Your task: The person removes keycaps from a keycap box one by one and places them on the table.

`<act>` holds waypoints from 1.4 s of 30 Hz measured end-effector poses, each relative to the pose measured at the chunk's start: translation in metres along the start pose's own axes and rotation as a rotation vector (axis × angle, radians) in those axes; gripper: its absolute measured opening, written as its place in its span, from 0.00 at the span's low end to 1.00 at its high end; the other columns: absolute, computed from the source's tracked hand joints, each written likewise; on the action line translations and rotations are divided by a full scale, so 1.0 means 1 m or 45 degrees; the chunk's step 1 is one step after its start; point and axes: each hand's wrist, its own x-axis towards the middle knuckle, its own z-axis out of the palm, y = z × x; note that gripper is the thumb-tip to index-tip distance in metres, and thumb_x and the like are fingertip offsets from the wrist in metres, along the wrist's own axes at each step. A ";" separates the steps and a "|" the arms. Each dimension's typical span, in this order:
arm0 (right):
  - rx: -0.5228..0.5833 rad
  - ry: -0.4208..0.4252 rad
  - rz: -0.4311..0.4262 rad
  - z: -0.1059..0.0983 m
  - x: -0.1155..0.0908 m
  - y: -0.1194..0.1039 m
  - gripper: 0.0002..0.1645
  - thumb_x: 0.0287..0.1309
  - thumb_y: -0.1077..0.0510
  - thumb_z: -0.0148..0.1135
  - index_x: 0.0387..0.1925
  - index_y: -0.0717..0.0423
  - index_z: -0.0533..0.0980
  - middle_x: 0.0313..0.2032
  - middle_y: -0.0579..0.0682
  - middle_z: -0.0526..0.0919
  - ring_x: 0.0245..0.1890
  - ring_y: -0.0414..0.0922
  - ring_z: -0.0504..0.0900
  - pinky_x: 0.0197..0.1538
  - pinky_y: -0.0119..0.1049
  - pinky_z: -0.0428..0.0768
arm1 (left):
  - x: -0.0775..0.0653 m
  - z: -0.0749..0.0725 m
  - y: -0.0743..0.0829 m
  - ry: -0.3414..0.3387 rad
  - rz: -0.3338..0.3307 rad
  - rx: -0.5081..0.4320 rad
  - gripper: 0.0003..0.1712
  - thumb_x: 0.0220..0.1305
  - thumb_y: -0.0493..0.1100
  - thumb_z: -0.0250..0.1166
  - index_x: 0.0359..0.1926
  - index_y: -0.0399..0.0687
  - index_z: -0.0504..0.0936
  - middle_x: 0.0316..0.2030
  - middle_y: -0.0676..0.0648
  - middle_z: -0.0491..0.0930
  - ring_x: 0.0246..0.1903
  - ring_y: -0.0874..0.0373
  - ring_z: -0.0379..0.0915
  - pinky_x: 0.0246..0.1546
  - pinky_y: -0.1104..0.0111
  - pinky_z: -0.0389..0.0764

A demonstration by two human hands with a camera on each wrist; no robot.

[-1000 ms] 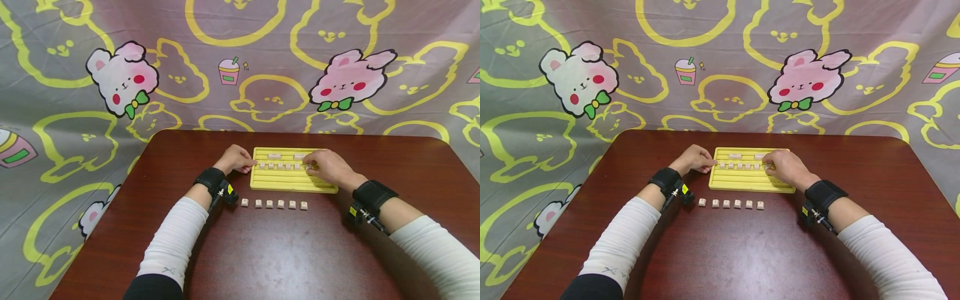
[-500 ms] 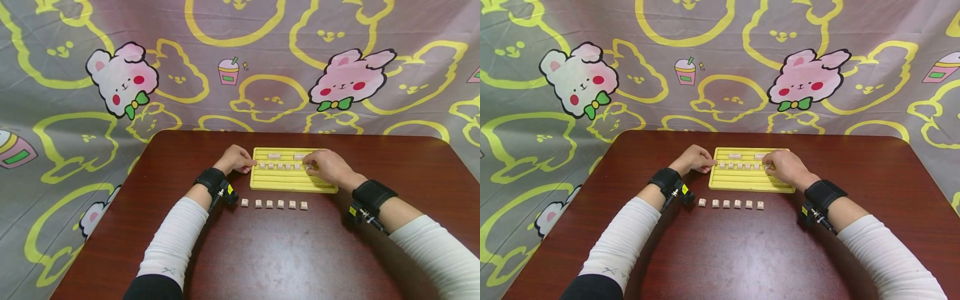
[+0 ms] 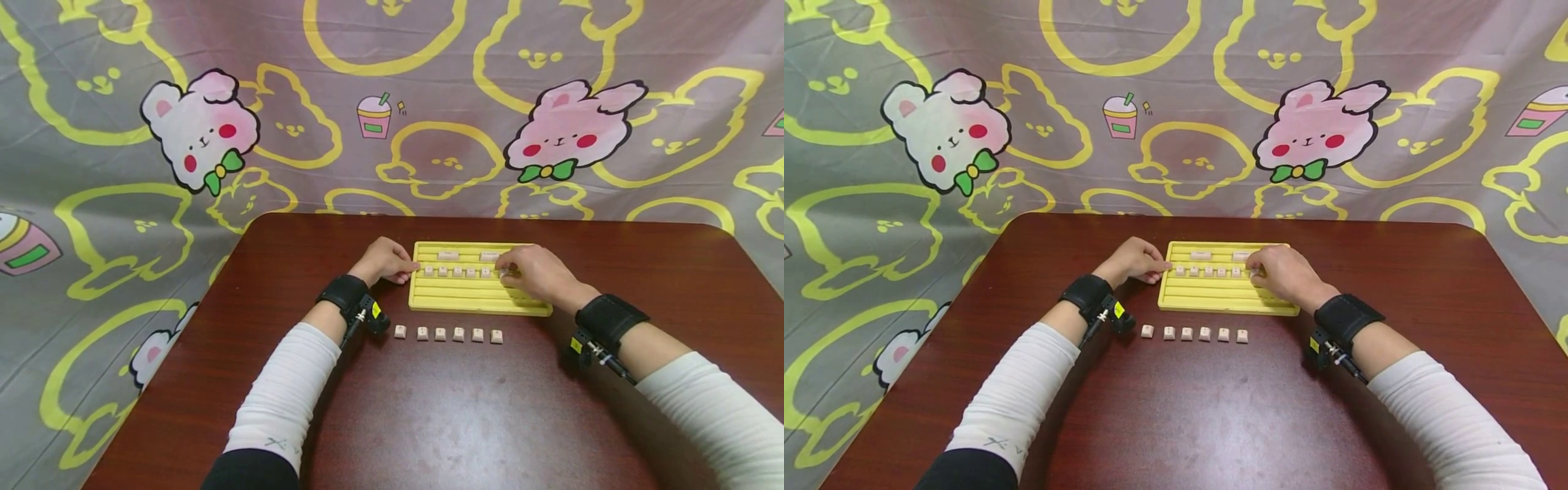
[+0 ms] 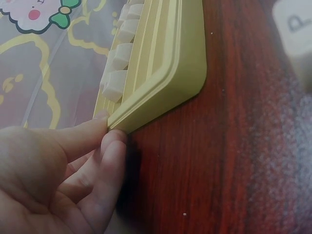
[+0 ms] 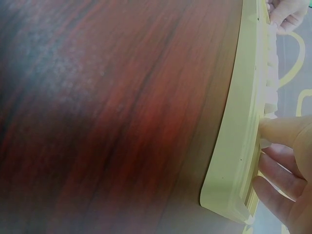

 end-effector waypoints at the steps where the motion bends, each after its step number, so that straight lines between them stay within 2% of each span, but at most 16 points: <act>1: 0.003 0.001 -0.008 0.000 0.000 0.000 0.13 0.56 0.60 0.72 0.44 0.53 0.85 0.41 0.50 0.87 0.40 0.47 0.81 0.49 0.47 0.82 | 0.000 0.000 0.000 -0.001 -0.004 0.001 0.10 0.60 0.39 0.72 0.35 0.34 0.82 0.18 0.48 0.78 0.17 0.62 0.77 0.24 0.72 0.86; 10: 0.019 0.002 -0.028 0.000 0.001 0.002 0.09 0.57 0.61 0.71 0.41 0.53 0.85 0.39 0.49 0.87 0.40 0.46 0.82 0.46 0.47 0.82 | -0.001 0.000 0.002 -0.003 -0.010 0.020 0.10 0.61 0.39 0.71 0.35 0.35 0.83 0.19 0.48 0.78 0.17 0.62 0.77 0.24 0.72 0.86; 24: 0.028 0.018 -0.040 -0.002 0.002 0.004 0.10 0.56 0.61 0.71 0.42 0.53 0.85 0.40 0.50 0.87 0.41 0.46 0.82 0.49 0.47 0.83 | 0.000 0.001 0.002 0.004 -0.004 0.017 0.10 0.61 0.39 0.71 0.36 0.35 0.83 0.19 0.48 0.79 0.18 0.62 0.77 0.25 0.72 0.86; 31: 0.051 0.014 -0.020 -0.005 0.002 0.006 0.13 0.57 0.61 0.71 0.45 0.55 0.85 0.43 0.52 0.88 0.44 0.48 0.84 0.51 0.49 0.84 | 0.001 0.001 0.002 0.000 -0.013 0.003 0.10 0.61 0.40 0.72 0.36 0.35 0.83 0.20 0.48 0.79 0.18 0.62 0.77 0.26 0.71 0.87; 42: 0.059 0.004 -0.002 -0.007 0.003 0.007 0.14 0.56 0.60 0.72 0.46 0.54 0.85 0.43 0.52 0.87 0.43 0.48 0.83 0.51 0.48 0.84 | 0.001 0.001 0.005 0.009 -0.022 0.000 0.10 0.61 0.39 0.71 0.35 0.35 0.83 0.20 0.48 0.79 0.18 0.62 0.77 0.27 0.69 0.88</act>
